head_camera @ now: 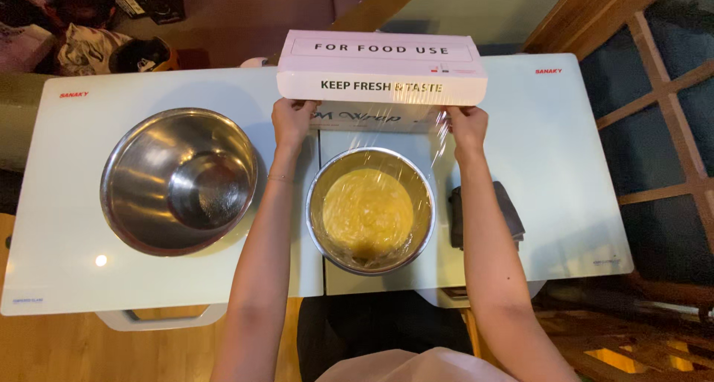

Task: The person pours a yellow liquid from a small pot into a mixing bowl, scrapes the remaining liquid using a spatula, and then whisks the mixture by hand. Afterward, the person wipes the workspace with a paper towel and covers the mixing bowl with plastic wrap.

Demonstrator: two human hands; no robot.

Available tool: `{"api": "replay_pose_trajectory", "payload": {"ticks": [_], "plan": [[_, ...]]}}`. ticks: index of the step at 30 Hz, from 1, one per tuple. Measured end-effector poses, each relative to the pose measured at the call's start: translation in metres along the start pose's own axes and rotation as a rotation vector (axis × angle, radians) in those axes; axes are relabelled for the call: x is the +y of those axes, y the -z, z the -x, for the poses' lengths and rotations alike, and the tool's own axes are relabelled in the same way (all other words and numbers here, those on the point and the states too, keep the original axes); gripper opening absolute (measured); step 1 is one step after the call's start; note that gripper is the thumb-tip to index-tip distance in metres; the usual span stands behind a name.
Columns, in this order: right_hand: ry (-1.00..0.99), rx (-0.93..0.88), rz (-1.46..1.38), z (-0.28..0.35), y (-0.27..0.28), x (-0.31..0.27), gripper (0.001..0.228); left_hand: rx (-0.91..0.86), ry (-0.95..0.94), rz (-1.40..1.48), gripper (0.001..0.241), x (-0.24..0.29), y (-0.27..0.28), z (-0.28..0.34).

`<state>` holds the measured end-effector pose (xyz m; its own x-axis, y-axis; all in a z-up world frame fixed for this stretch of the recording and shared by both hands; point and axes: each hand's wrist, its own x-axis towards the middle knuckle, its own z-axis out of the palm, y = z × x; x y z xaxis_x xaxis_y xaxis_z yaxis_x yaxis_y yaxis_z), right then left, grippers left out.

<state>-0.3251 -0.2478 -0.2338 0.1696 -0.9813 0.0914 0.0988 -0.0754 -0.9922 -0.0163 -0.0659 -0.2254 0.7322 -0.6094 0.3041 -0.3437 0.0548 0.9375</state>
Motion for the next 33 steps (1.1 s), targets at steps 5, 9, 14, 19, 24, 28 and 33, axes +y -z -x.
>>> {"api": "replay_pose_trajectory", "payload": {"ticks": [5,9,14,19,24,28,33], "plan": [[0.298,0.414,0.526,-0.01,0.001,0.012,0.035,0.001,0.01,-0.041,0.014,0.001,-0.001,0.001],[0.264,0.45,0.411,-0.013,-0.005,0.026,0.033,0.005,0.0,-0.062,0.013,-0.004,-0.001,-0.002],[0.212,0.059,0.007,-0.004,0.006,0.021,0.014,-0.122,-0.155,0.097,0.014,-0.011,0.001,0.0],[0.387,-0.27,0.008,0.044,0.026,-0.013,0.013,-0.309,-0.064,0.34,0.016,0.002,0.032,0.031],[0.33,-0.385,-0.185,0.116,0.033,-0.045,0.007,-0.25,-0.23,0.214,0.011,0.051,0.055,0.081],[0.327,-0.375,-0.199,0.145,0.025,-0.057,0.009,0.303,-0.614,-0.109,0.015,0.09,0.056,0.153],[0.227,-0.374,-0.208,0.15,0.008,-0.061,0.01,-0.64,-0.62,-0.528,0.014,0.063,-0.005,0.223]]}}
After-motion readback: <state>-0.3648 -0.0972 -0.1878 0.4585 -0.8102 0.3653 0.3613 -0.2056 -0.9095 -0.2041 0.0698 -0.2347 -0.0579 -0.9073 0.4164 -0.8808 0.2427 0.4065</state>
